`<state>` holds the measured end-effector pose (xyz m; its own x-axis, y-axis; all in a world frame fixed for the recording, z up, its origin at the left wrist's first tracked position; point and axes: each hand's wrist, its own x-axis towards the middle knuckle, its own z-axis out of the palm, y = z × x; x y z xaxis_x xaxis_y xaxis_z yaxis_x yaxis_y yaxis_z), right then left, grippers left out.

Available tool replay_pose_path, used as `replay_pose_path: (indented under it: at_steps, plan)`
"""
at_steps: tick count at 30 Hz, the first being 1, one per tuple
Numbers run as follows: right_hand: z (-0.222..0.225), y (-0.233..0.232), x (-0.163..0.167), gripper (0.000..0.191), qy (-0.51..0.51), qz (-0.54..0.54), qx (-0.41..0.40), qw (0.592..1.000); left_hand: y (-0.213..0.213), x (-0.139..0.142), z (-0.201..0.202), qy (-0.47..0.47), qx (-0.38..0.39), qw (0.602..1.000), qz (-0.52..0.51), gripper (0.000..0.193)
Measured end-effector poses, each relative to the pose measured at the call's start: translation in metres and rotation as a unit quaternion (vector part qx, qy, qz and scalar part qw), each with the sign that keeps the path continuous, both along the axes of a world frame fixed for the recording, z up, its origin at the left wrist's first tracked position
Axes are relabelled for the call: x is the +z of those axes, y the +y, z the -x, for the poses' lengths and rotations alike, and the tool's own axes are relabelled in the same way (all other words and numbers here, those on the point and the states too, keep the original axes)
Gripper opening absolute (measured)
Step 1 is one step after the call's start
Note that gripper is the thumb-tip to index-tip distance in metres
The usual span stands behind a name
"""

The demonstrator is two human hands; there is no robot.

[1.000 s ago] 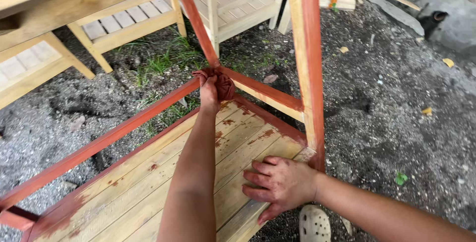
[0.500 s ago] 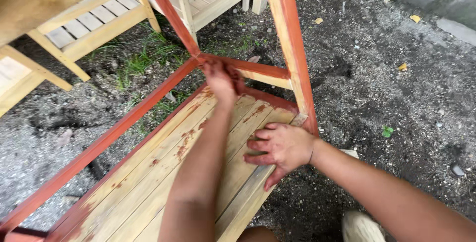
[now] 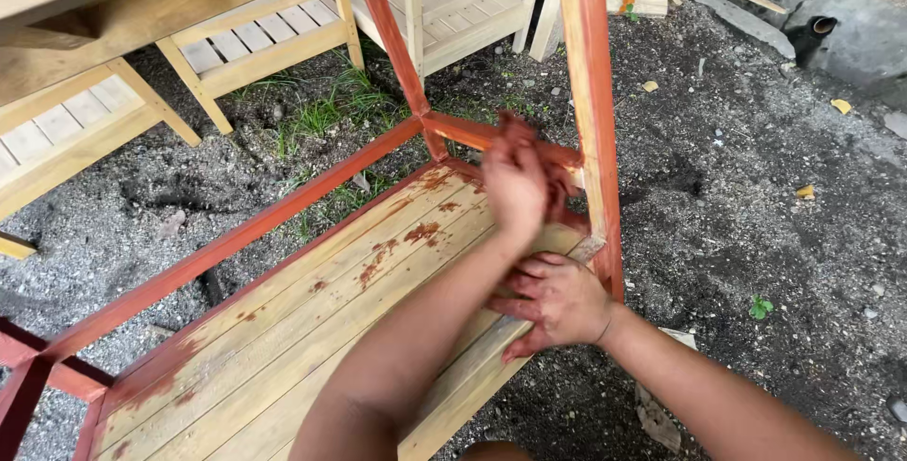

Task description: The person kneels on the ground and applies red stain to a wooden bench frame using a cloth, wiping the seat slats and rails. They work the stain into the wood across the seat, repositioning the cloth in their hand as coverage builds, and continue coating the remaining bare areas of the seat.

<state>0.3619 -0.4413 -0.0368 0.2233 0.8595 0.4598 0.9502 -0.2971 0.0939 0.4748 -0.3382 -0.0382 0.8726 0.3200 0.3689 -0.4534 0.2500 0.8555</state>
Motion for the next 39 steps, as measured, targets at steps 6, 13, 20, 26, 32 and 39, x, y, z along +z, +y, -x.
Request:
replay_pose_path:
  at_steps: [6,13,20,26,32,39]
  plan:
    - [-0.011,-0.003,0.007,0.077,-0.012,-0.063,-0.008,0.998,0.053,-0.057,-0.116,0.057,0.068,0.984,0.156,0.01]
    - [-0.037,-0.009,-0.006,0.079,0.012,-0.079,-0.009,0.997,0.11,-0.105,-0.213,0.169,0.062,0.936,0.301,0.008]
    - [-0.052,-0.017,-0.018,0.079,0.024,-0.098,-0.015,0.995,0.118,-0.124,-0.239,0.118,0.148,0.963,0.193,0.012]
    - [-0.036,-0.023,-0.011,0.08,0.02,-0.099,-0.031,0.994,0.081,-0.101,-0.194,0.143,0.016,0.931,0.336,0.021]
    - [-0.021,-0.032,-0.004,0.075,0.021,-0.094,-0.03,0.995,0.02,-0.058,-0.125,0.159,0.015,0.967,0.2,0.007]
    - [-0.001,-0.043,-0.001,0.063,0.061,-0.089,0.001,0.994,-0.057,-0.015,-0.033,0.061,0.072,0.993,-0.064,0.016]
